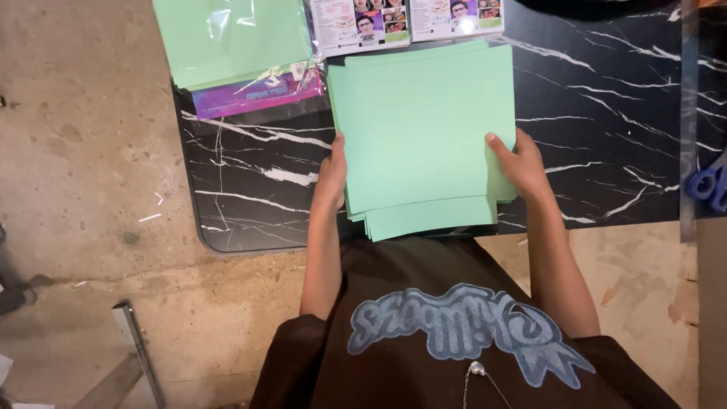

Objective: The person stacks light green papers on a black marble-patterned table. They pick up individual sheets from a pile, align them, and place them onto a growing stack, occasionally adjusting the pile to ensure neatness.

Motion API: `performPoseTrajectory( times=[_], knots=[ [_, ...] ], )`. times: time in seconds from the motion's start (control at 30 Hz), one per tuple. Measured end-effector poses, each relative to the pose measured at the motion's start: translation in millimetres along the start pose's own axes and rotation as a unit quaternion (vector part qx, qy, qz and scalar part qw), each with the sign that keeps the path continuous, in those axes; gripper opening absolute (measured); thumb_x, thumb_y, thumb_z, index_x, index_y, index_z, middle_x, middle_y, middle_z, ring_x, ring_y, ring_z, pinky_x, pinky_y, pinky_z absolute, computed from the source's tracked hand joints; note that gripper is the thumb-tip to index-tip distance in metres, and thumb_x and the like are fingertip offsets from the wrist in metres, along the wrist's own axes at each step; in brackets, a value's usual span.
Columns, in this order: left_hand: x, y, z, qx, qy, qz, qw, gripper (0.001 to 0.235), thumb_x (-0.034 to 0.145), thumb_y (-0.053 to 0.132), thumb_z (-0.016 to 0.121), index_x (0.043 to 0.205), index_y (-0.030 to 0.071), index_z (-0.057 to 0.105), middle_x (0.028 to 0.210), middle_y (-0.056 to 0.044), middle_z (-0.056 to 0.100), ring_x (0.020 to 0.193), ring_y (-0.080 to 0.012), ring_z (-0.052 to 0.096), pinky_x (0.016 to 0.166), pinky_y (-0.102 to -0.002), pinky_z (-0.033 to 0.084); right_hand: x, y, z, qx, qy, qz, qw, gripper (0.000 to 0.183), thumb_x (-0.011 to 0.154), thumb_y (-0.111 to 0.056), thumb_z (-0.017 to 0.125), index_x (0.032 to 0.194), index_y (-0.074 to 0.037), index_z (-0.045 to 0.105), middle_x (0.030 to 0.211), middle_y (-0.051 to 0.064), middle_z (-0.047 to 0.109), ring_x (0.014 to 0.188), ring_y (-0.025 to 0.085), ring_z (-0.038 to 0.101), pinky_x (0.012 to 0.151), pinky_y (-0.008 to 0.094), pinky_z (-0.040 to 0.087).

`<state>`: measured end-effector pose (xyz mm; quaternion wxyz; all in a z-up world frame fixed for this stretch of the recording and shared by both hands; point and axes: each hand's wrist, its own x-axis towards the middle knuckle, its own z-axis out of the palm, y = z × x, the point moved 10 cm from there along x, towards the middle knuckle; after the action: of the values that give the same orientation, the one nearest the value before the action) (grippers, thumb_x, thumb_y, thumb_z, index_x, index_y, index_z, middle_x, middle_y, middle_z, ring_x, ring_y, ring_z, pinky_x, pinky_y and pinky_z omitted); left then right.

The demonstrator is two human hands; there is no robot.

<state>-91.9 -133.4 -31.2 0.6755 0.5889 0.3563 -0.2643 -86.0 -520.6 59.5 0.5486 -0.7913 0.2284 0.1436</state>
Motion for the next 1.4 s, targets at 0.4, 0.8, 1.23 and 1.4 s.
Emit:
performPoseTrajectory(
  times=[0.4, 0.8, 1.23, 1.4],
  knots=[
    [-26, 41, 24, -0.078, -0.085, 0.041, 0.992, 0.095, 0.095, 0.069, 0.034, 0.149, -0.009, 0.041, 0.151, -0.025, 0.052, 0.137, -0.0321, 0.054, 0.109, -0.039, 0.046, 13, 8, -2, 0.093, -0.068, 0.089, 0.989, 0.07, 0.093, -0.035, 0.07, 0.143, 0.009, 0.048, 0.127, 0.024, 0.066, 0.109, 0.026, 0.069, 0.088, 0.035, 0.058],
    [-14, 28, 19, 0.039, -0.043, 0.055, 0.997, 0.101, 0.094, 0.068, 0.047, 0.143, -0.021, 0.039, 0.149, -0.031, 0.049, 0.142, -0.0318, 0.047, 0.114, -0.036, 0.036, 8, -2, -1, 0.042, -0.039, 0.072, 0.996, 0.073, 0.089, -0.035, 0.072, 0.144, 0.006, 0.049, 0.125, 0.023, 0.067, 0.108, 0.027, 0.069, 0.089, 0.036, 0.057],
    [-25, 44, 10, 0.13, 0.028, 0.068, 0.989, 0.092, 0.09, 0.066, 0.057, 0.122, -0.021, 0.059, 0.107, -0.018, 0.068, 0.1, -0.0202, 0.062, 0.089, -0.032, 0.051, 9, -3, -2, 0.075, -0.035, 0.07, 0.994, 0.065, 0.088, -0.031, 0.074, 0.14, 0.002, 0.055, 0.115, 0.017, 0.071, 0.095, 0.022, 0.071, 0.08, 0.035, 0.059],
    [-25, 41, 15, 0.075, -0.004, 0.043, 0.996, 0.092, 0.09, 0.064, 0.056, 0.128, -0.02, 0.056, 0.121, -0.025, 0.067, 0.112, -0.0269, 0.065, 0.096, -0.038, 0.051, 15, 9, -1, 0.086, -0.04, 0.075, 0.993, 0.067, 0.089, -0.031, 0.075, 0.141, 0.004, 0.051, 0.119, 0.017, 0.069, 0.101, 0.022, 0.071, 0.083, 0.035, 0.06]
  ],
)
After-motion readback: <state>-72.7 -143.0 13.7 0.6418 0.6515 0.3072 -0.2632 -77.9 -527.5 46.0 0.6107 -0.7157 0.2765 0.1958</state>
